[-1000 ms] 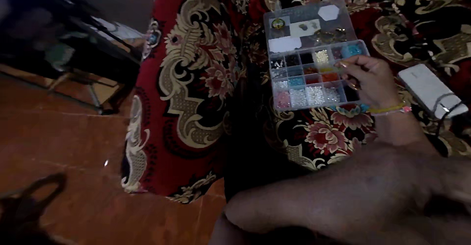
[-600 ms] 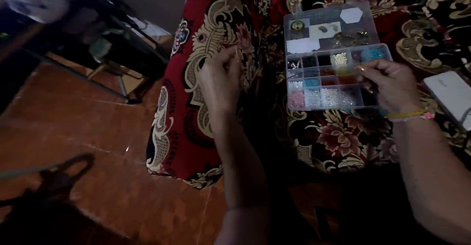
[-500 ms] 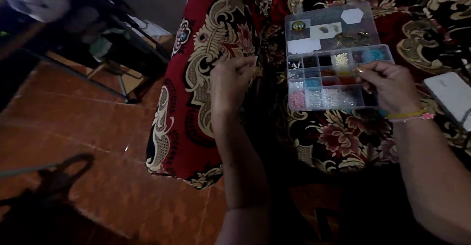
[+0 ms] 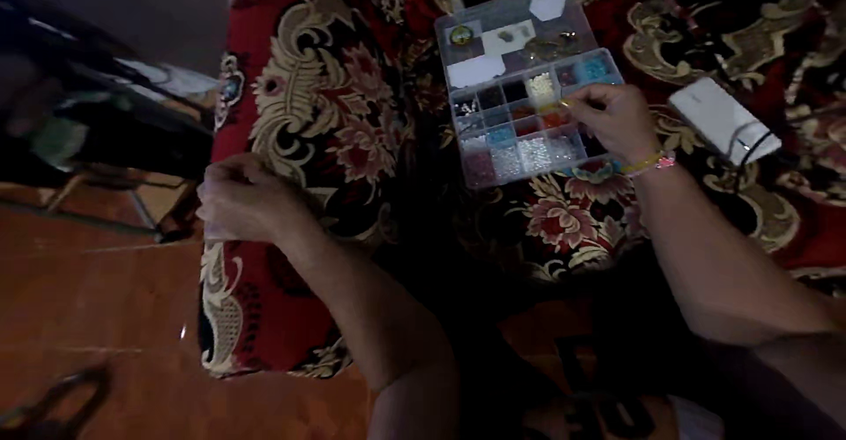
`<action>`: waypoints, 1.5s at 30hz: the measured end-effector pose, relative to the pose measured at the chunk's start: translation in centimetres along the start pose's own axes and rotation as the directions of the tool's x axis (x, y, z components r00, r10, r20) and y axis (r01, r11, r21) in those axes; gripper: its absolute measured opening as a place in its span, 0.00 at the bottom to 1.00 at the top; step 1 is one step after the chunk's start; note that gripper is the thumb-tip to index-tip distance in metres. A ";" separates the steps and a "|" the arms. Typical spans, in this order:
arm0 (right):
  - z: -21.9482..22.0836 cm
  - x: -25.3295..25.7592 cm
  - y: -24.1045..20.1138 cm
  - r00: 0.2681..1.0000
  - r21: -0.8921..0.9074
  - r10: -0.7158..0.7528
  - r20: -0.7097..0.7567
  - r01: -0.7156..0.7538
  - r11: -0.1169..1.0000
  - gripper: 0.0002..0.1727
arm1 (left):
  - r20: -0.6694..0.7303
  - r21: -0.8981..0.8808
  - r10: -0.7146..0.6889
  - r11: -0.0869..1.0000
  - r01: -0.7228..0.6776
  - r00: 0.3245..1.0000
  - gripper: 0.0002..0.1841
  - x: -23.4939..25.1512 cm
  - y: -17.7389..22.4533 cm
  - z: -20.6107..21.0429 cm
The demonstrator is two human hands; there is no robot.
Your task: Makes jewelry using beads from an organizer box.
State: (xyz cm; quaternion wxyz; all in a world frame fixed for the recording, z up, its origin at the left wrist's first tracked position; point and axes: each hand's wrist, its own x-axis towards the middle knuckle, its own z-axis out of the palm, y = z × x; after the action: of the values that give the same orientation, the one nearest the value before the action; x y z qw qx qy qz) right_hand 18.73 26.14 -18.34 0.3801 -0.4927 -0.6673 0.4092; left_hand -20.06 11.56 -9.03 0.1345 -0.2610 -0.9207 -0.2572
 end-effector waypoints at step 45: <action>1.7 -0.7 -1.8 0.997 0.222 -0.053 0.054 0.040 0.974 0.06 | 0.489 -0.486 0.779 0.617 -0.619 0.393 0.04 -14.9 12.7 8.0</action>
State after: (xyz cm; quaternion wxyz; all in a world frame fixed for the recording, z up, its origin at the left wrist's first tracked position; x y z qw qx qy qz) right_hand 16.72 24.89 -17.35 0.4219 -0.4191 -0.6402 0.4864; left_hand -1.60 19.11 -16.26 -0.1350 -0.7110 -0.6694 -0.1677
